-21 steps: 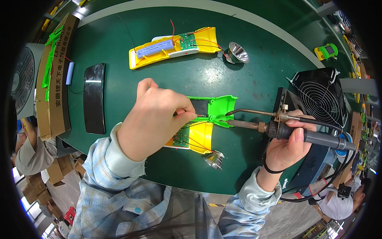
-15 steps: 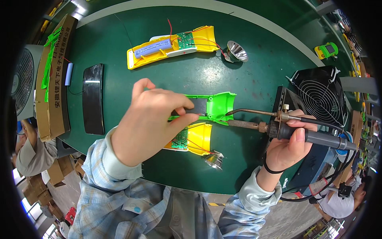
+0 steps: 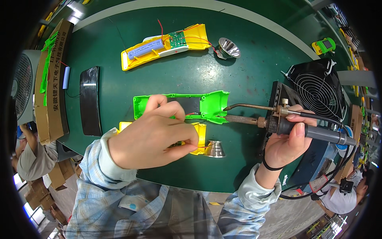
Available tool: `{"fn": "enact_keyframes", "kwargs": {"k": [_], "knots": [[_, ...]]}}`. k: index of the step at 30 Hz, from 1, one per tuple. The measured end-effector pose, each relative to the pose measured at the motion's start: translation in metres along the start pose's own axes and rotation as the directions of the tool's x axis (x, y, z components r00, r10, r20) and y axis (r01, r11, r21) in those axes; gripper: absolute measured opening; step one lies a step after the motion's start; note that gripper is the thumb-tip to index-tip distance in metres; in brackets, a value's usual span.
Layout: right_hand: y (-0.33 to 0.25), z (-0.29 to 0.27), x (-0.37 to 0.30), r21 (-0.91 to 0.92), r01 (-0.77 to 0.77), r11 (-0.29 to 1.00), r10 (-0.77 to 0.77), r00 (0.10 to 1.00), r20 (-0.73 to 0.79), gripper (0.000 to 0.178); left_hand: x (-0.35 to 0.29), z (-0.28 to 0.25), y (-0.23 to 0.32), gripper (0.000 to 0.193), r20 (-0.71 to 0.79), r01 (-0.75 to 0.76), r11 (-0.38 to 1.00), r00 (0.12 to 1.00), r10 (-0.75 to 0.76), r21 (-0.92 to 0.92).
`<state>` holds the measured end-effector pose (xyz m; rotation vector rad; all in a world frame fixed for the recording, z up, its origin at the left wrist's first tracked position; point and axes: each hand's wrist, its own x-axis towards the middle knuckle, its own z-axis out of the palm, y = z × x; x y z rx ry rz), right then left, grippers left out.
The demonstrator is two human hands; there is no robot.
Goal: The person solders flashlight circuit components using a soldering iron, fits the flashlight casing parts together by hand, and places the assembled flashlights onto the assembly line.
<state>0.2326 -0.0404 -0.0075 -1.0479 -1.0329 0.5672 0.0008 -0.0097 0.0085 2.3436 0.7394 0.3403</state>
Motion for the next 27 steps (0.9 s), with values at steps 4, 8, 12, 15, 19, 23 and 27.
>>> {"fn": "enact_keyframes", "kwargs": {"k": [4,8,12,15,19,23,27], "knots": [[0.001,-0.002,0.001,0.03,0.0,1.0,0.001,1.0,-0.008,0.019,-0.002,0.0,-0.003,0.01,-0.099,-0.046,0.991,0.995,0.034,-0.127],[0.001,0.001,0.001,0.054,0.007,0.999,-0.007,1.0,0.007,0.019,-0.006,-0.013,0.001,0.014,-0.222,-0.035,0.999,0.975,0.028,-0.027],[0.002,-0.002,0.001,0.057,-0.009,0.998,0.01,1.0,-0.019,0.019,-0.023,-0.035,-0.002,0.02,-0.276,-0.007,0.997,0.961,0.028,0.075],[0.002,-0.003,0.0,0.029,-0.027,0.999,0.028,0.998,-0.047,0.018,-0.06,-0.055,0.0,0.023,-0.285,0.189,0.976,0.947,-0.15,0.113],[0.002,-0.004,0.0,0.044,-0.033,0.998,0.033,0.999,-0.002,0.018,-0.088,-0.052,-0.003,0.032,-0.193,0.289,0.946,0.946,-0.26,0.143],[0.002,-0.003,-0.002,0.075,-0.058,0.995,0.059,0.998,-0.003,0.018,-0.072,-0.044,0.003,0.035,-0.191,0.197,0.969,0.967,-0.168,0.148],[0.004,-0.003,-0.002,0.042,-0.075,0.996,0.077,0.996,-0.052,0.019,-0.059,-0.032,-0.004,0.024,-0.203,0.068,0.975,0.979,-0.024,0.21]]}}
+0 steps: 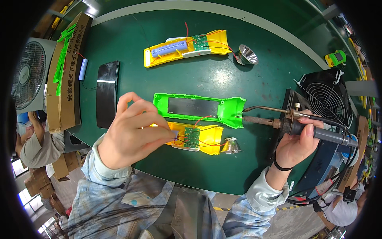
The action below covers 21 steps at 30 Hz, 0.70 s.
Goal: The person solders flashlight circuit components using a soldering iron, fits the flashlight casing parts together by hand, and places the assembled flashlights onto the assembly line.
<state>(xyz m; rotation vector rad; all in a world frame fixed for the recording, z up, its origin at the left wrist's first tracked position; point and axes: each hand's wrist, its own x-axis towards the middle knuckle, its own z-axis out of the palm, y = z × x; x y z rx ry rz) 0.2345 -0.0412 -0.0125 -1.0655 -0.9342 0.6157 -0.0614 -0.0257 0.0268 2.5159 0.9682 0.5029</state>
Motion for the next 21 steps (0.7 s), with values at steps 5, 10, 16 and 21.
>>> {"fn": "enact_keyframes", "kwargs": {"k": [5,10,16,21], "knots": [[-0.001,0.0,-0.001,0.013,0.009,1.0,-0.009,1.0,0.001,0.02,0.012,-0.006,0.004,0.017,0.129,0.08,0.977,0.99,-0.055,-0.198],[-0.001,-0.001,0.001,0.034,0.004,0.999,-0.005,0.999,0.04,0.021,0.041,0.022,0.024,0.017,0.028,0.049,0.997,0.998,-0.05,0.056],[-0.003,0.008,0.0,-0.018,-0.001,1.0,-0.001,0.994,-0.107,0.022,0.048,0.038,0.022,0.012,0.044,-0.068,0.967,0.997,0.059,0.246],[-0.005,0.004,0.0,0.004,-0.011,1.0,0.011,1.0,-0.021,0.022,0.043,0.031,0.014,0.012,0.01,-0.018,0.965,1.0,0.022,-0.263]]}}
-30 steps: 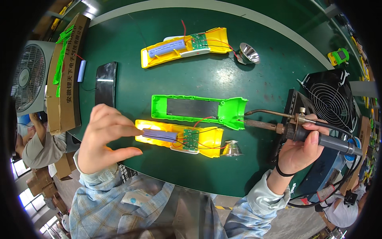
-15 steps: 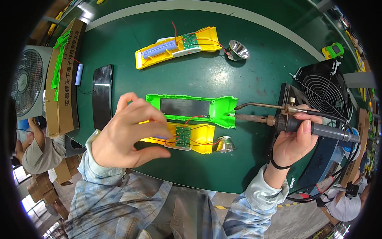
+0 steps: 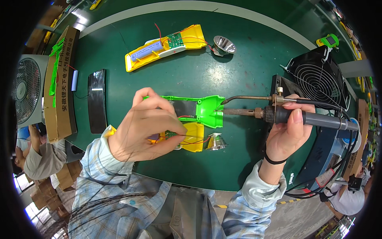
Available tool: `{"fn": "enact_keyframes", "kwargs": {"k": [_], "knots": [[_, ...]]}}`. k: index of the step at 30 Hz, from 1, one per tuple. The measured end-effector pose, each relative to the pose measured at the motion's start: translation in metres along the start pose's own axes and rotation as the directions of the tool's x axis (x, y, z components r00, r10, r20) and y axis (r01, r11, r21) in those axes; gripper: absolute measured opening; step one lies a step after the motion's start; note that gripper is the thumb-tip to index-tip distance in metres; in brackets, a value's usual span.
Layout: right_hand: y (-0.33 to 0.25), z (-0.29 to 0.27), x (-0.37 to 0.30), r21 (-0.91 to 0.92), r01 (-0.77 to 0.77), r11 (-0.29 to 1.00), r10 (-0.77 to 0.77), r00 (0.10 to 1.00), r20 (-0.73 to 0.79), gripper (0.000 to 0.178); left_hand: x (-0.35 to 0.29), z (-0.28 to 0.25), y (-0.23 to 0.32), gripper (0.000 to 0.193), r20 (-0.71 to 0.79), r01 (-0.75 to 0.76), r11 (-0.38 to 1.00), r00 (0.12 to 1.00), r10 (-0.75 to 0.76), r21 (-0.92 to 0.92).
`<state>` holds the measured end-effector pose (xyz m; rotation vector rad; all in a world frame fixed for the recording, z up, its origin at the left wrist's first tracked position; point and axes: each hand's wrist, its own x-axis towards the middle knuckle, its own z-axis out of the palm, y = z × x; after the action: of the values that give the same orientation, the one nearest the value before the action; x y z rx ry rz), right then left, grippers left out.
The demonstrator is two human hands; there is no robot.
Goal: The person solders flashlight circuit components using a soldering iron, fits the flashlight casing parts together by hand, and places the assembled flashlights onto the assembly line.
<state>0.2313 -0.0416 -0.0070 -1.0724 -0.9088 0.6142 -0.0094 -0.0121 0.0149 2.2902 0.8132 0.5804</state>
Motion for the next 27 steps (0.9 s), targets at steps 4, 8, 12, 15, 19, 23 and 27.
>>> {"fn": "enact_keyframes", "kwargs": {"k": [4,8,12,15,19,23,27], "knots": [[0.002,0.0,0.0,-0.032,0.013,0.999,-0.013,1.0,-0.007,0.022,-0.007,-0.003,-0.017,0.012,-0.019,-0.017,0.973,1.0,0.013,-0.232],[0.002,0.003,-0.001,0.005,0.013,1.0,-0.013,0.997,0.073,0.021,-0.013,-0.005,-0.025,0.011,-0.027,-0.013,0.966,1.0,0.006,-0.256],[0.009,-0.004,-0.002,0.008,0.067,0.998,-0.068,0.985,0.158,0.02,-0.02,-0.022,-0.02,0.008,0.052,0.126,0.982,0.991,-0.119,-0.144],[0.012,-0.004,-0.001,0.017,0.022,1.0,-0.024,0.987,0.156,0.021,-0.029,-0.03,-0.026,0.006,0.025,0.224,0.963,0.975,-0.223,-0.149],[0.011,0.016,0.003,0.078,-0.052,0.996,0.037,0.984,0.174,0.023,-0.033,-0.039,-0.025,0.006,0.044,0.379,0.908,0.925,-0.377,-0.178],[0.002,0.049,0.011,-0.012,0.025,1.0,-0.02,0.951,0.31,0.024,-0.039,-0.048,-0.025,0.011,0.074,0.52,0.846,0.854,-0.514,-0.117],[0.0,0.076,0.026,0.023,0.025,0.999,-0.032,0.911,0.41,0.025,-0.047,-0.049,-0.03,0.011,-0.078,0.464,0.877,0.877,-0.475,-0.127]]}}
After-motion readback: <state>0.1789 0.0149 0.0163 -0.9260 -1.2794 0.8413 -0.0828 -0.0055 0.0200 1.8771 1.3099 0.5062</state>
